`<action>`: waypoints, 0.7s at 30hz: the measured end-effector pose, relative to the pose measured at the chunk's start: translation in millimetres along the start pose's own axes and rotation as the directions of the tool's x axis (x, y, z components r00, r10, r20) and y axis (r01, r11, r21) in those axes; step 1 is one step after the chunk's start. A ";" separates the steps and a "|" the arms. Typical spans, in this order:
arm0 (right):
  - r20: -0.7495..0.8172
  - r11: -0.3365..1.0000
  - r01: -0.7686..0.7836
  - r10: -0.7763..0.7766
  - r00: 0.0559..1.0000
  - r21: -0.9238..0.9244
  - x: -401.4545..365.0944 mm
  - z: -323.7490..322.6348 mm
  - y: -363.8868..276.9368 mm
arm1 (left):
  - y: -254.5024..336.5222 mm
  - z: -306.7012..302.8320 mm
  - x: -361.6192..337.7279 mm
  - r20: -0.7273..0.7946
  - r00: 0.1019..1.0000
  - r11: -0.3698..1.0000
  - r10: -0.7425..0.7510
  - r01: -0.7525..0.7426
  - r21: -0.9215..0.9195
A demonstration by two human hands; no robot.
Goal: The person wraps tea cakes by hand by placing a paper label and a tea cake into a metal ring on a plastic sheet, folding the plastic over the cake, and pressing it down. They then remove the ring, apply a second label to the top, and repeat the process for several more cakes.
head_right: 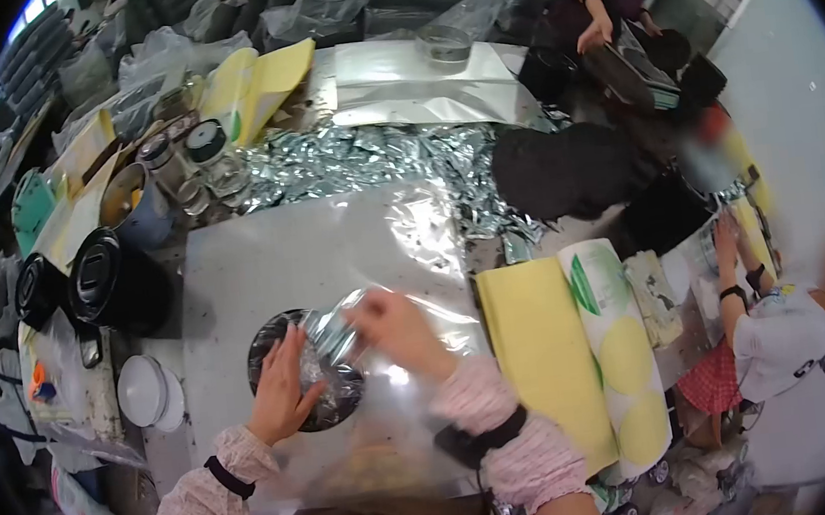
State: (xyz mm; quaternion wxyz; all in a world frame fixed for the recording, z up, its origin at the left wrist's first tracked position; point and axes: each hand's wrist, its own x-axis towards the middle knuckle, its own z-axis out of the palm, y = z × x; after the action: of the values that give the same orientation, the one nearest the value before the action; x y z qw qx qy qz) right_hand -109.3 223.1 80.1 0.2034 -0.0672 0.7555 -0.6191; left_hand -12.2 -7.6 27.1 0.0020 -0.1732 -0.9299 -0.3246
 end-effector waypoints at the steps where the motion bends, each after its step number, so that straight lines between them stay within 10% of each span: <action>1: 0.071 0.976 0.084 -0.071 0.995 -0.201 3.8 34.6 16.2 | -4.8 -0.4 0.1 -0.107 0.993 0.984 -0.046 0.026 -0.179; 2: 0.068 0.997 0.041 -0.037 0.997 -0.061 -2.7 66.9 21.9 | -4.9 2.3 -1.1 -0.197 0.975 0.932 -0.107 0.029 -0.361; 3: -0.027 0.900 0.185 -0.213 0.977 -0.395 -4.5 87.3 27.9 | -4.3 4.5 -6.4 -0.265 0.946 0.845 -0.187 0.017 -0.535; 7: -0.047 0.868 0.199 -0.247 0.968 -0.454 -8.3 104.0 39.6 | 4.6 -10.0 -13.0 -0.230 0.949 0.974 0.214 -0.190 0.125; 11: -0.144 0.823 0.305 -0.417 0.897 -0.480 -29.1 91.7 24.4 | 4.8 -0.5 -0.8 -0.010 1.000 0.987 0.027 -0.025 0.160; 13: 0.052 0.642 0.462 -0.551 0.833 -0.612 -29.9 84.1 45.4 | 7.4 2.1 2.1 0.030 0.999 0.970 0.011 -0.018 0.242; 18: 0.199 0.805 0.250 -0.167 0.966 -0.538 -13.6 71.2 49.9 | 15.8 2.0 9.5 0.139 0.989 0.965 -0.040 0.002 0.260; 20: -0.194 0.907 0.320 -0.377 0.905 -0.273 -18.8 24.6 62.5 | 14.5 -2.6 7.2 0.141 0.989 0.954 -0.034 -0.010 0.299; 21: -0.403 0.857 0.238 -0.439 0.803 -0.458 -20.4 -17.2 79.0 | 16.8 -3.8 7.0 0.118 0.993 0.941 -0.016 -0.025 0.337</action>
State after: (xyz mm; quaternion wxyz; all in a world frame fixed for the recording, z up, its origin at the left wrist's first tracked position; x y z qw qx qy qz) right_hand -85.6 263.6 11.1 -0.1299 -0.0820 0.8631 -0.4811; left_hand -13.8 4.7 41.0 -0.0228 -0.1916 -0.9698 -0.1494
